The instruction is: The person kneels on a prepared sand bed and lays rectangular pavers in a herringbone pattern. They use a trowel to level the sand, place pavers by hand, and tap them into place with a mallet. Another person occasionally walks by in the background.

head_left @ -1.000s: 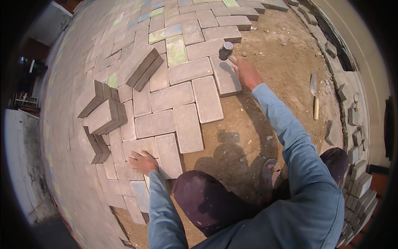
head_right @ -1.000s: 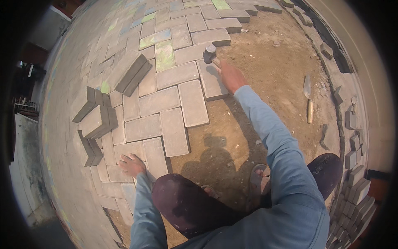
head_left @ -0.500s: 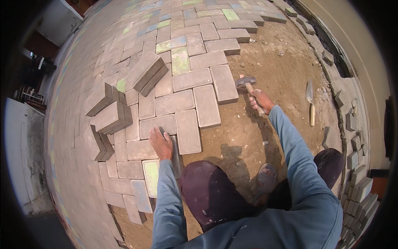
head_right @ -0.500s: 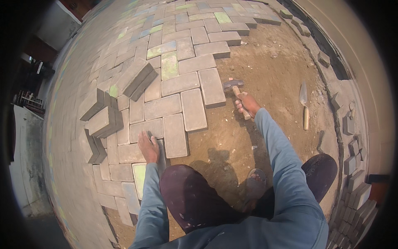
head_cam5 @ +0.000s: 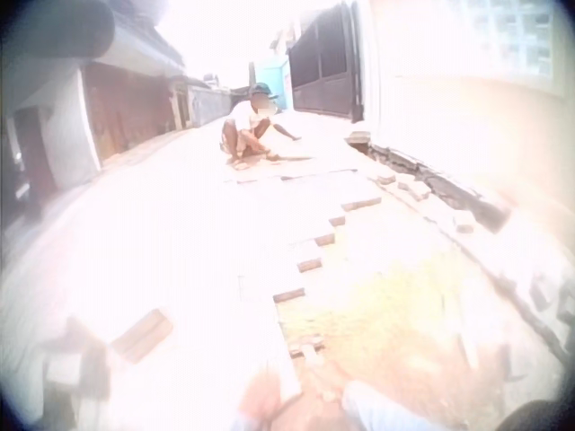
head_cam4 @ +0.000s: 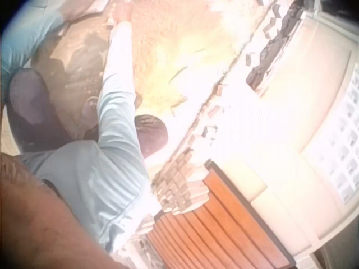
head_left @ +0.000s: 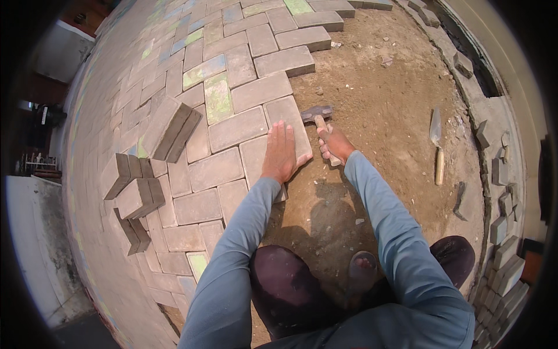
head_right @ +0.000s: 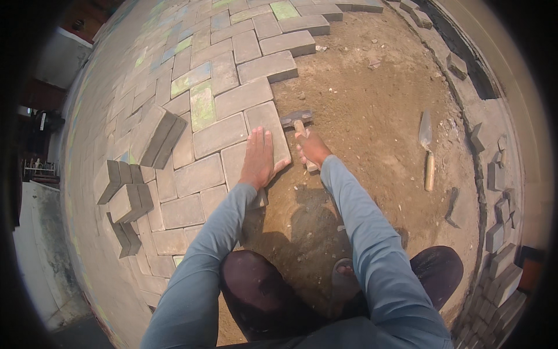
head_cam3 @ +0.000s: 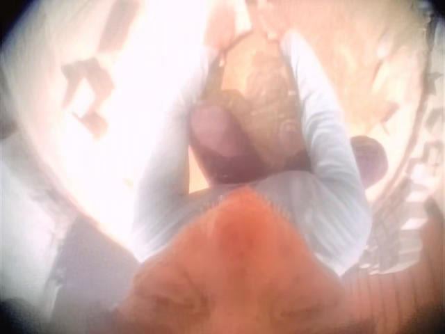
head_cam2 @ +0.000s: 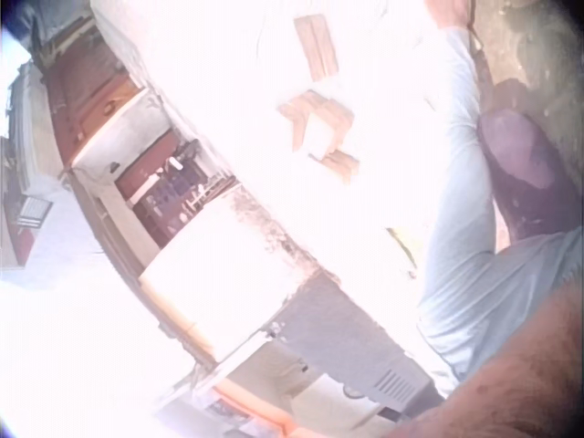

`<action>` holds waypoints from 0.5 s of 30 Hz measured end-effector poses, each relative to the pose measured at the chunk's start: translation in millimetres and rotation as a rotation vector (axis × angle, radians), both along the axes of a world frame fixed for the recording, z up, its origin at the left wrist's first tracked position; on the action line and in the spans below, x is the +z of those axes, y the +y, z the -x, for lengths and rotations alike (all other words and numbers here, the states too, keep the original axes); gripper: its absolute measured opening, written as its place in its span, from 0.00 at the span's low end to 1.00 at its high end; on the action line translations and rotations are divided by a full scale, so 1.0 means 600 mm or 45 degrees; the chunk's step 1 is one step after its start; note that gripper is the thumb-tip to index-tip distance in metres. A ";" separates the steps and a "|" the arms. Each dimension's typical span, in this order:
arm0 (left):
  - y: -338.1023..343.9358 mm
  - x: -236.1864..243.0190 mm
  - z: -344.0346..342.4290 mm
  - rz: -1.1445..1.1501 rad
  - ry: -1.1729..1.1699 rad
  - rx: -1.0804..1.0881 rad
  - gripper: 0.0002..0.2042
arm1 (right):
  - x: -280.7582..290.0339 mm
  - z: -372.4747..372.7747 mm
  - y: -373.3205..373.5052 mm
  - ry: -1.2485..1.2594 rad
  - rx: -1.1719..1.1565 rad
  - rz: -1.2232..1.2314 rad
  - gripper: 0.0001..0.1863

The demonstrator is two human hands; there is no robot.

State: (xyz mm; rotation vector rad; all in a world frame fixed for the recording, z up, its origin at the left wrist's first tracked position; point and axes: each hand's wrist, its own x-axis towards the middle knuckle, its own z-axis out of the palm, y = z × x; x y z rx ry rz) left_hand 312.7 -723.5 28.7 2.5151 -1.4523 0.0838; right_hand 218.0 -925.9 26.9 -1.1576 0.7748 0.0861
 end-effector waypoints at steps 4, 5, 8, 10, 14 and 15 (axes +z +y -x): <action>0.021 0.007 -0.014 -0.099 -0.005 -0.002 0.51 | 0.004 -0.010 0.023 -0.015 0.049 0.009 0.10; 0.018 0.010 -0.012 -0.127 0.006 -0.010 0.51 | 0.003 -0.015 0.024 -0.010 0.034 0.020 0.14; -0.008 0.016 -0.021 -0.110 0.024 -0.050 0.52 | 0.003 -0.017 0.014 0.035 0.004 0.059 0.23; -0.023 0.025 -0.027 -0.158 0.042 -0.058 0.51 | 0.021 0.004 -0.007 0.089 0.015 0.068 0.21; 0.016 0.029 -0.020 -0.346 0.179 0.138 0.48 | 0.094 0.095 0.084 0.063 -0.245 -0.154 0.10; 0.019 0.042 -0.023 -0.568 0.184 0.115 0.44 | 0.109 0.124 0.100 0.068 -0.318 -0.235 0.08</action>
